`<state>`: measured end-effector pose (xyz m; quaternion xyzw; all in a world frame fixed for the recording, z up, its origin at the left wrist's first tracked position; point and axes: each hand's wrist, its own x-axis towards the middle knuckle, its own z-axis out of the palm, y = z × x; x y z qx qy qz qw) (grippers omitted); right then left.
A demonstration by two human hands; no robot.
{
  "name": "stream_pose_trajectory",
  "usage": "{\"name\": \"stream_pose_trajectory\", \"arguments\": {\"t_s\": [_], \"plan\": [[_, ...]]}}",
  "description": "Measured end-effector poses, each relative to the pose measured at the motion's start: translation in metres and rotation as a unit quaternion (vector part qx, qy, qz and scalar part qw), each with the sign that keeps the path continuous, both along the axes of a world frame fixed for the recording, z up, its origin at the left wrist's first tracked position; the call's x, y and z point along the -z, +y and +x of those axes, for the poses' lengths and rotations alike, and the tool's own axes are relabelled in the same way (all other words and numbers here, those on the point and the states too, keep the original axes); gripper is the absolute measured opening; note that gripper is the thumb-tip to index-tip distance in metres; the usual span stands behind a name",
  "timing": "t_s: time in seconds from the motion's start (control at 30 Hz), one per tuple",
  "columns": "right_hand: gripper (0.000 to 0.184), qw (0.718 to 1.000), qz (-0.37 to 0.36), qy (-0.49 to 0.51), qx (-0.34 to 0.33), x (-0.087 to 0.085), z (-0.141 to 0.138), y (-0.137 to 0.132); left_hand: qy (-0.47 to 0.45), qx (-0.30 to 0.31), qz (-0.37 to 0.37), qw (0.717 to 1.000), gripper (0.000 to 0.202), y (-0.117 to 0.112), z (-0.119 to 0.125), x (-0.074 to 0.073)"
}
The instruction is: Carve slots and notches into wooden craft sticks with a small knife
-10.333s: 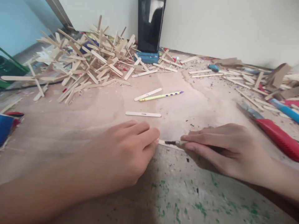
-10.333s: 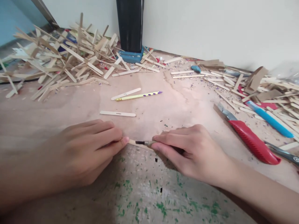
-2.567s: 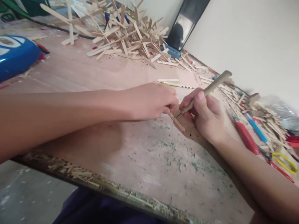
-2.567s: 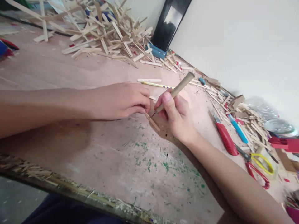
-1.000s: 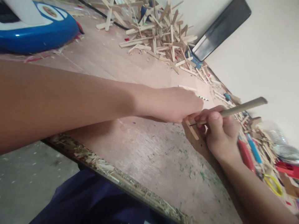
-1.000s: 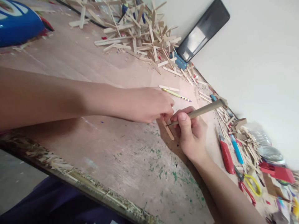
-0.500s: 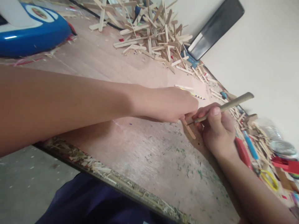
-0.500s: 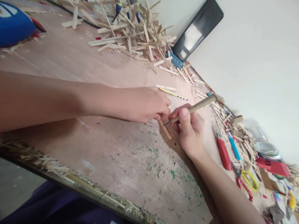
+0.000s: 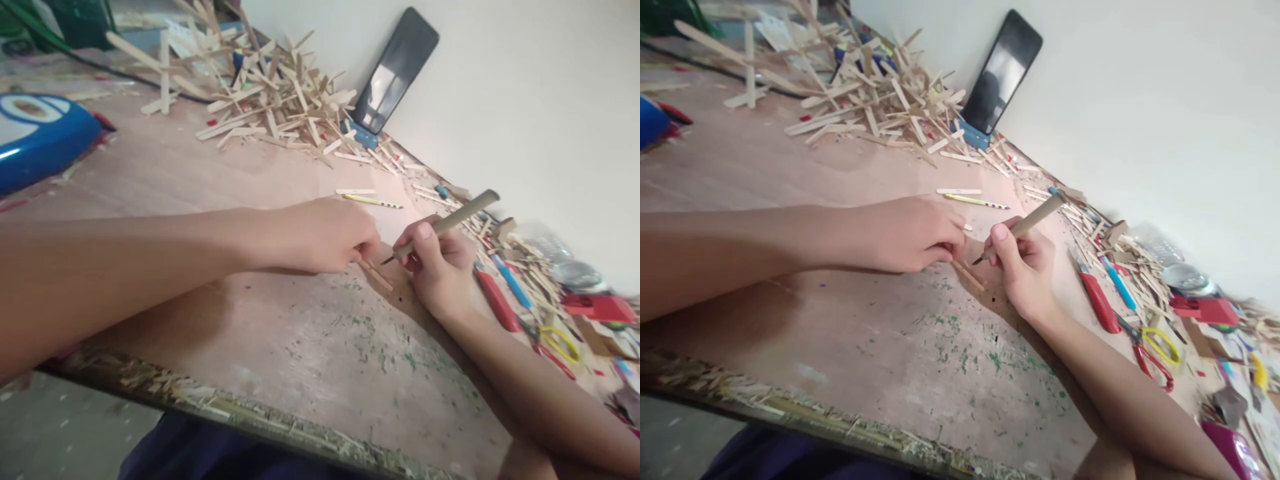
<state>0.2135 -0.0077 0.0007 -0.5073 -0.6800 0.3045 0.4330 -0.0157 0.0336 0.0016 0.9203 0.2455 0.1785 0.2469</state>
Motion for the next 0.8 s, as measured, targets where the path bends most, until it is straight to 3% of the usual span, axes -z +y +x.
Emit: {"name": "stream_pose_trajectory", "arguments": {"t_s": [0.17, 0.37, 0.5, 0.6, 0.8], "plan": [[0.05, 0.999, 0.013, -0.017, 0.043, -0.012, 0.006, -0.007, 0.073, 0.039, -0.063, 0.995, 0.017, -0.01, -0.002, -0.018], [0.016, 0.996, -0.014, -0.088, 0.017, -0.026, 0.023, -0.032, 0.087, 0.03, -0.016, 0.996, 0.02, -0.01, -0.005, -0.012], [0.019, 0.994, -0.042, -0.096, 0.023, -0.035, 0.038, -0.039, 0.121, 0.03, -0.04, 0.991, 0.017, -0.013, -0.001, -0.012], [0.017, 0.991, -0.055, -0.124, -0.009, -0.043, 0.045, -0.043, 0.135, 0.034, -0.05, 0.989, 0.02, -0.018, 0.003, -0.013], [0.017, 0.989, -0.047, -0.131, -0.045, -0.055, 0.049, -0.053, 0.132, 0.041, -0.014, 0.99, 0.017, -0.023, 0.004, -0.014]]}}
